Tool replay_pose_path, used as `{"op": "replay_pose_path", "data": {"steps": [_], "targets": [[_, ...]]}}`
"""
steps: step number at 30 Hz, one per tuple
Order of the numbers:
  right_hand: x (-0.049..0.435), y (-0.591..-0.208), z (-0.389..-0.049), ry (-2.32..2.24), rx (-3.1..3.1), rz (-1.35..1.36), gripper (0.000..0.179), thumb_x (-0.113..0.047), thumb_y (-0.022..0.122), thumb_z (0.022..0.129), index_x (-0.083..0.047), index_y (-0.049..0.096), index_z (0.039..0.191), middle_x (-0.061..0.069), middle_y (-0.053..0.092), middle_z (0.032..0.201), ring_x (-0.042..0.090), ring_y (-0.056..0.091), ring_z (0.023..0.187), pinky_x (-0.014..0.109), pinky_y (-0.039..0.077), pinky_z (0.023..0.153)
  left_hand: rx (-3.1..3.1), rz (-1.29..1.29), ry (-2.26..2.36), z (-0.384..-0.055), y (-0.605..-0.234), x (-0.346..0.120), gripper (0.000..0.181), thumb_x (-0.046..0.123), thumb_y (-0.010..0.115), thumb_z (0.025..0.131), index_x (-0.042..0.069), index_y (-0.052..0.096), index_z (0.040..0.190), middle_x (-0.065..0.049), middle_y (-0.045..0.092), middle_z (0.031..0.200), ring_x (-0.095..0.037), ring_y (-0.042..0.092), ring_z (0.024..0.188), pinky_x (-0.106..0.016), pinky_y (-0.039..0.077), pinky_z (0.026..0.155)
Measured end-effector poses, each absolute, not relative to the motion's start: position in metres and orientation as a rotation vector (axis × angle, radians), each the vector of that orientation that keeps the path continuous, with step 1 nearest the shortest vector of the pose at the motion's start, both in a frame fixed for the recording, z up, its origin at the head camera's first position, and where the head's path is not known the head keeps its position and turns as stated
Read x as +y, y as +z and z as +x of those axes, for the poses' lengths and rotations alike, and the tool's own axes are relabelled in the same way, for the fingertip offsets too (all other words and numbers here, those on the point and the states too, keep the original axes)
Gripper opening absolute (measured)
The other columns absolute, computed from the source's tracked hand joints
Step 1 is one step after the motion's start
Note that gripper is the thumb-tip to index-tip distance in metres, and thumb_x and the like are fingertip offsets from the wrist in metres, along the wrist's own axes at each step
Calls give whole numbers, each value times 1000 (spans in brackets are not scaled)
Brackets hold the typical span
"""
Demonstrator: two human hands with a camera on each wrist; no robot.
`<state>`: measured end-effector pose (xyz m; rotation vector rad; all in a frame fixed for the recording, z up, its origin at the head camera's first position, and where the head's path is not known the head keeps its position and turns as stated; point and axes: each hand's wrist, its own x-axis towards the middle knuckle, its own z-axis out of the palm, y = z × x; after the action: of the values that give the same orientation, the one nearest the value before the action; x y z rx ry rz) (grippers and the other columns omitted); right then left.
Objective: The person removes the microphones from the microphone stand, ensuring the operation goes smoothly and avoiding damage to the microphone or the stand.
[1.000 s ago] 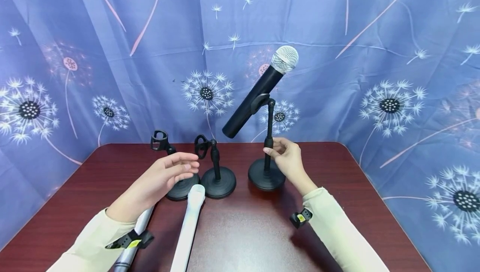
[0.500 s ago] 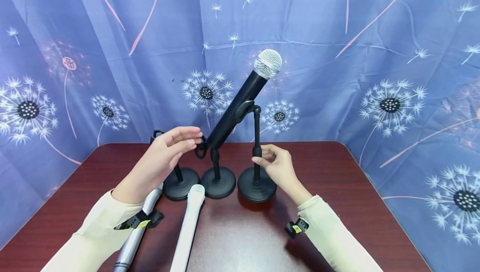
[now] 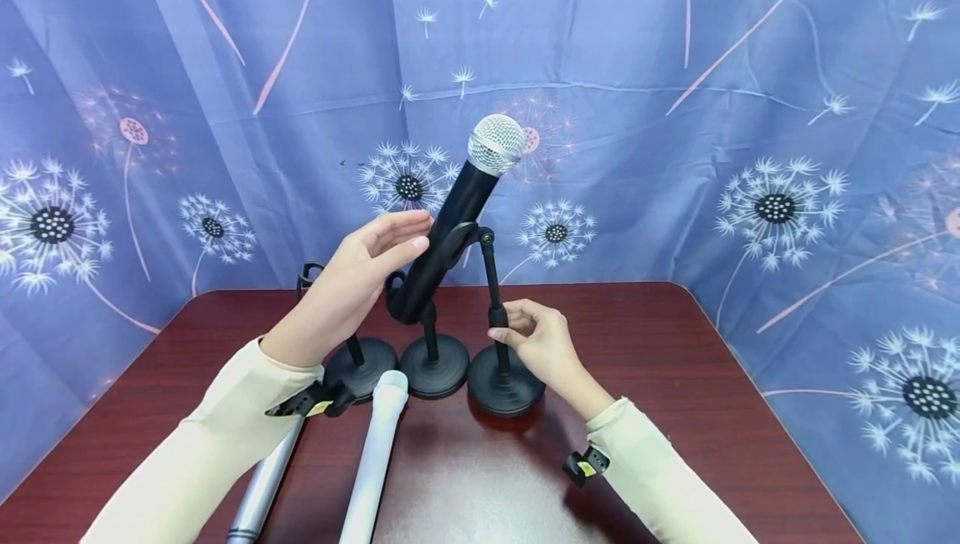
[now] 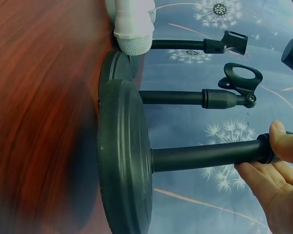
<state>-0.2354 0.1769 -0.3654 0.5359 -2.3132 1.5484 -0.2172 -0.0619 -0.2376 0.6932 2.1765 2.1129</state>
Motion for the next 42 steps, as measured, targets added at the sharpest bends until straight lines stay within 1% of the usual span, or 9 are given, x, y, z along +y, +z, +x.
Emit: {"op": "replay_pose_path", "data": {"steps": [6,10,17,19,23,28,32,38,42], "targets": [[174,-366,-234,1540,-2319,572,25,-2,77,79,-1,70,103,12,72,87,17,70,78,25,54,70,2166,729,2092,-223,-230,-49,48,25,63,94,16,49,140,2,52,135,-12,46,125,-42,36,105],[172,-365,-231,1536,-2337,578,25,-1,77,79,0,69,103,13,72,88,19,71,79,24,54,71,2166,736,2065,-225,-227,-43,47,26,64,94,15,50,138,-1,56,128,-15,51,119,-41,40,100],[168,-361,-229,1506,-2353,605,26,6,75,78,6,67,102,20,71,87,33,70,80,28,54,68,2199,730,2000,-227,-226,-40,41,28,63,94,17,55,132,-2,60,121,-16,55,113,-40,41,96],[169,-363,-230,1491,-2363,611,26,5,76,78,5,67,102,19,71,86,32,70,79,28,54,67,2210,727,1981,-227,-226,-39,38,30,64,94,18,57,129,-2,61,118,-16,55,111,-40,41,95],[171,-368,-233,1484,-2376,621,25,0,77,78,0,69,101,14,72,87,23,71,78,26,54,68,2194,724,1972,-228,-225,-38,34,31,64,93,19,60,124,-2,62,116,-17,56,108,-39,42,92],[172,-371,-234,1489,-2358,649,24,-2,78,78,-3,69,101,10,72,86,18,70,78,26,54,68,2091,759,2008,-227,-225,-40,34,27,62,95,17,58,127,-5,60,120,-20,56,107,-38,44,85],[173,-371,-235,1463,-2338,648,25,-2,78,78,-4,69,101,10,72,86,16,70,78,25,53,67,2031,760,2054,-226,-226,-40,35,26,62,95,17,58,130,-6,60,120,-20,55,106,-37,44,84],[172,-367,-236,1445,-2311,645,25,-1,78,77,-3,69,101,10,72,85,16,70,78,24,52,66,1976,737,2107,-225,-227,-40,37,25,62,96,18,58,131,-7,61,119,-20,55,106,-37,42,86],[171,-364,-237,1441,-2309,638,26,-2,79,78,-4,69,102,9,72,85,17,70,79,24,52,69,1948,738,2139,-226,-226,-40,40,24,60,97,16,55,135,-5,59,124,-18,53,113,-38,40,93]]}}
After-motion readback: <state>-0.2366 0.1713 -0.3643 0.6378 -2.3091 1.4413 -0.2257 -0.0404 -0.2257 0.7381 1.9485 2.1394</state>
